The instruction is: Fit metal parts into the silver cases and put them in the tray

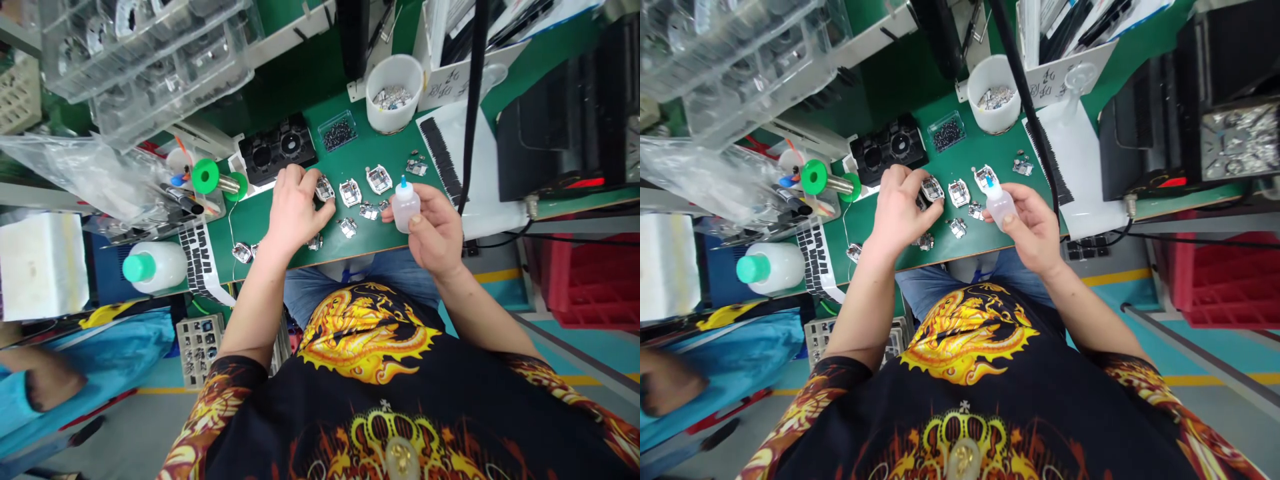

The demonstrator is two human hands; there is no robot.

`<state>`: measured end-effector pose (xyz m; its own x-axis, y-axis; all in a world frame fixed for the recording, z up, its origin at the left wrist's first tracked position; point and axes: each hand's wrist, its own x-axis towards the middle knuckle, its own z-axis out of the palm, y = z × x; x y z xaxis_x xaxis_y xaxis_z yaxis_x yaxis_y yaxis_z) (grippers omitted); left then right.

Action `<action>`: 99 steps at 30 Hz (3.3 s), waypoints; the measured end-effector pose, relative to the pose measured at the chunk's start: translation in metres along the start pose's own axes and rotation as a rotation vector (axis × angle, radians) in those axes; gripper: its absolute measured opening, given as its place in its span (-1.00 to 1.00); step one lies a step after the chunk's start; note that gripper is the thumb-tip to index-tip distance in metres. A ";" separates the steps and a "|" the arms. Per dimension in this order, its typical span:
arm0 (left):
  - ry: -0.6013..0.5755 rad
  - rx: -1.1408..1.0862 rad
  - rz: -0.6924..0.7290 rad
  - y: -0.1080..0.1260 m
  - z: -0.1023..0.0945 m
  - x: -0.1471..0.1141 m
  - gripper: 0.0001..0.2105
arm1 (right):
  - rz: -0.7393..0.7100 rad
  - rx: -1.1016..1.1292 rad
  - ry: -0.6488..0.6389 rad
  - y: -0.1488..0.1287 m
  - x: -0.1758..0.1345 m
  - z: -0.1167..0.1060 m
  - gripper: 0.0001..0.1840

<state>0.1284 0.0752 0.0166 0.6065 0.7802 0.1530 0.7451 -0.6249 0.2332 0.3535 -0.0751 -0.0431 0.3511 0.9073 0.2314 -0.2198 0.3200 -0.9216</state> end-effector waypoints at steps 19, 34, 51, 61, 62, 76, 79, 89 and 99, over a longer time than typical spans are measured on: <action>-0.038 -0.065 0.019 0.016 -0.017 0.003 -0.52 | 0.067 0.082 -0.018 -0.004 0.001 0.001 -0.54; -0.126 -0.213 0.137 0.037 -0.017 0.010 -0.54 | 0.047 0.020 -0.036 -0.002 0.000 0.000 -0.52; -0.126 -0.267 0.055 0.024 -0.025 -0.084 -0.55 | -0.262 -0.611 -0.267 -0.025 -0.009 0.008 -0.47; -0.131 -0.258 0.058 0.025 -0.024 -0.084 -0.54 | -0.375 -0.890 -0.467 -0.018 -0.015 0.009 -0.40; -0.129 -0.259 0.059 0.025 -0.023 -0.084 -0.55 | -0.375 -0.903 -0.480 -0.018 -0.015 0.009 -0.40; -0.141 -0.216 0.069 0.027 -0.024 -0.084 -0.56 | -0.374 -0.982 -0.540 -0.016 -0.012 0.012 -0.47; -0.141 -0.218 0.076 0.027 -0.024 -0.084 -0.56 | -0.370 -0.975 -0.534 -0.016 -0.012 0.012 -0.46; -0.141 -0.217 0.105 0.027 -0.025 -0.084 -0.58 | -0.382 -0.960 -0.517 -0.015 -0.012 0.012 -0.46; -0.138 -0.216 0.110 0.026 -0.024 -0.083 -0.58 | -0.389 -0.969 -0.536 -0.015 -0.012 0.009 -0.49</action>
<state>0.0905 -0.0052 0.0332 0.7235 0.6877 0.0597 0.6054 -0.6737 0.4239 0.3443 -0.0887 -0.0293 -0.2375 0.8667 0.4385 0.6836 0.4699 -0.5585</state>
